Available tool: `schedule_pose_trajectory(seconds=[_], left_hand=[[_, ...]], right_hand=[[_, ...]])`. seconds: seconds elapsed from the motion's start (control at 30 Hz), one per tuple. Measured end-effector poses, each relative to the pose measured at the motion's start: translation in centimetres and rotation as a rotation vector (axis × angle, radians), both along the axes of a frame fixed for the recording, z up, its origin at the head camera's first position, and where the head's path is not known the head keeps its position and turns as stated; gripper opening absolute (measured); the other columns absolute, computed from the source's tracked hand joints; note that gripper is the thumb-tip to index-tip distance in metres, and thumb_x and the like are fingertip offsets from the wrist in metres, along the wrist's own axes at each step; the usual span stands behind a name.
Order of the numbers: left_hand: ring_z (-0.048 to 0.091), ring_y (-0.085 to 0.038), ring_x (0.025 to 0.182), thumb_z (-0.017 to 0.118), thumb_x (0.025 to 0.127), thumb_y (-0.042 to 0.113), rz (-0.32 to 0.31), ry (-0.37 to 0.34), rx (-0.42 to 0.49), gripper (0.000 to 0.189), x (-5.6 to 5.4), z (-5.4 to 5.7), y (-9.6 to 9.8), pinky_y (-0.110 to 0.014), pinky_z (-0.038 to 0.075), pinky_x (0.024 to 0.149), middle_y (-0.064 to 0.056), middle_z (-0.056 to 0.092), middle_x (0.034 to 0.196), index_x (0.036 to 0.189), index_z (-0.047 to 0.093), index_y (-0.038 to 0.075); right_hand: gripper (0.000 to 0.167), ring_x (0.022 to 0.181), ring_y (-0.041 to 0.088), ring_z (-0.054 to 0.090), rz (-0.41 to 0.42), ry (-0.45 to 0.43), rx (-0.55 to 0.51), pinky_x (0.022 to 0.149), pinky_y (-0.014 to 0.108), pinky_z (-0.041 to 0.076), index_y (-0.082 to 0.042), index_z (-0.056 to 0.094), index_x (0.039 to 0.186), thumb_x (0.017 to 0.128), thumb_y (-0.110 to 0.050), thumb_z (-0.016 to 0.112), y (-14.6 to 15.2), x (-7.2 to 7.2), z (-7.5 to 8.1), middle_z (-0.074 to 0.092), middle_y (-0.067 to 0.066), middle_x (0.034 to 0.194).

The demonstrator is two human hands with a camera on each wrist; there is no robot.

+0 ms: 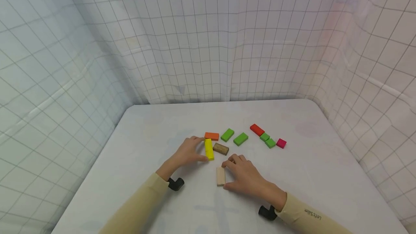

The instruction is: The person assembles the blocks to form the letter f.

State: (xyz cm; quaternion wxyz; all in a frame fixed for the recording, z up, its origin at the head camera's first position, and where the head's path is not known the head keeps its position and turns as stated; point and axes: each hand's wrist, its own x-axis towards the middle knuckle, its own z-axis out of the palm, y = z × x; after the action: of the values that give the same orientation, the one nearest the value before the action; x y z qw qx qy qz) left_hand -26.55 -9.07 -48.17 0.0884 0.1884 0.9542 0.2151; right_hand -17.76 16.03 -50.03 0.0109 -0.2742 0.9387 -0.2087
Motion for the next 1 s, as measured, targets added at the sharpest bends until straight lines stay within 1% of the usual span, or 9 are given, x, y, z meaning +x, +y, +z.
schedule_pose_trajectory(seconds=[0.13, 0.27, 0.47, 0.57, 0.77, 1.0], left_hand=[[0.047, -0.033, 0.125, 0.087, 0.076, 0.049, -0.003, -0.016, -0.025, 0.09, -0.4, -0.1, 0.1, -0.045, 0.043, 0.105, -0.014, 0.051, 0.144, 0.148, 0.05, 0.009], [0.045, -0.032, 0.127, 0.086, 0.076, 0.05, -0.017, -0.015, -0.044, 0.092, -0.6, -0.3, 0.1, -0.044, 0.043, 0.106, -0.012, 0.05, 0.146, 0.149, 0.049, 0.009], [0.043, -0.032, 0.13, 0.087, 0.075, 0.05, -0.037, -0.013, -0.035, 0.095, -0.7, -0.3, 0.2, -0.044, 0.042, 0.107, -0.011, 0.048, 0.149, 0.15, 0.047, 0.008], [0.042, -0.031, 0.131, 0.087, 0.074, 0.051, -0.04, -0.02, -0.035, 0.096, -0.8, -0.3, 0.3, -0.045, 0.041, 0.108, -0.011, 0.048, 0.149, 0.15, 0.047, 0.008], [0.041, -0.031, 0.133, 0.087, 0.074, 0.052, -0.056, -0.023, -0.054, 0.097, -1.2, -0.7, 0.5, -0.045, 0.04, 0.109, -0.01, 0.046, 0.15, 0.15, 0.047, 0.009], [0.043, -0.029, 0.129, 0.087, 0.073, 0.052, -0.081, -0.008, -0.083, 0.096, -1.5, -0.4, 0.5, -0.044, 0.042, 0.107, -0.011, 0.048, 0.146, 0.15, 0.047, 0.009]], right_hand=[[0.056, 0.109, 0.018, 0.048, -0.001, 0.002, 0.007, 0.086, 0.043, 0.049, -0.024, 0.065, 0.121, 0.074, -0.042, 0.09, -0.1, 0.0, 0.1, 0.053, -0.006, 0.117], [0.057, 0.109, 0.018, 0.048, -0.002, -0.001, 0.017, 0.085, 0.043, 0.049, -0.024, 0.065, 0.121, 0.073, -0.041, 0.091, -0.1, 0.1, 0.2, 0.053, -0.005, 0.117], [0.057, 0.109, 0.019, 0.048, -0.012, -0.002, 0.025, 0.086, 0.043, 0.049, -0.024, 0.065, 0.121, 0.073, -0.041, 0.091, -0.2, 0.1, 0.2, 0.053, -0.005, 0.118], [0.057, 0.109, 0.019, 0.048, -0.011, -0.004, 0.02, 0.086, 0.044, 0.049, -0.024, 0.065, 0.121, 0.073, -0.042, 0.09, -0.2, 0.1, 0.2, 0.053, -0.004, 0.117], [0.057, 0.108, 0.019, 0.048, -0.006, -0.005, 0.006, 0.085, 0.044, 0.049, -0.025, 0.065, 0.121, 0.073, -0.042, 0.09, -0.1, 0.1, 0.0, 0.053, -0.004, 0.117], [0.057, 0.109, 0.019, 0.048, -0.008, -0.012, 0.009, 0.086, 0.044, 0.049, -0.025, 0.065, 0.121, 0.073, -0.043, 0.09, -0.1, 0.0, 0.1, 0.053, -0.004, 0.118]])
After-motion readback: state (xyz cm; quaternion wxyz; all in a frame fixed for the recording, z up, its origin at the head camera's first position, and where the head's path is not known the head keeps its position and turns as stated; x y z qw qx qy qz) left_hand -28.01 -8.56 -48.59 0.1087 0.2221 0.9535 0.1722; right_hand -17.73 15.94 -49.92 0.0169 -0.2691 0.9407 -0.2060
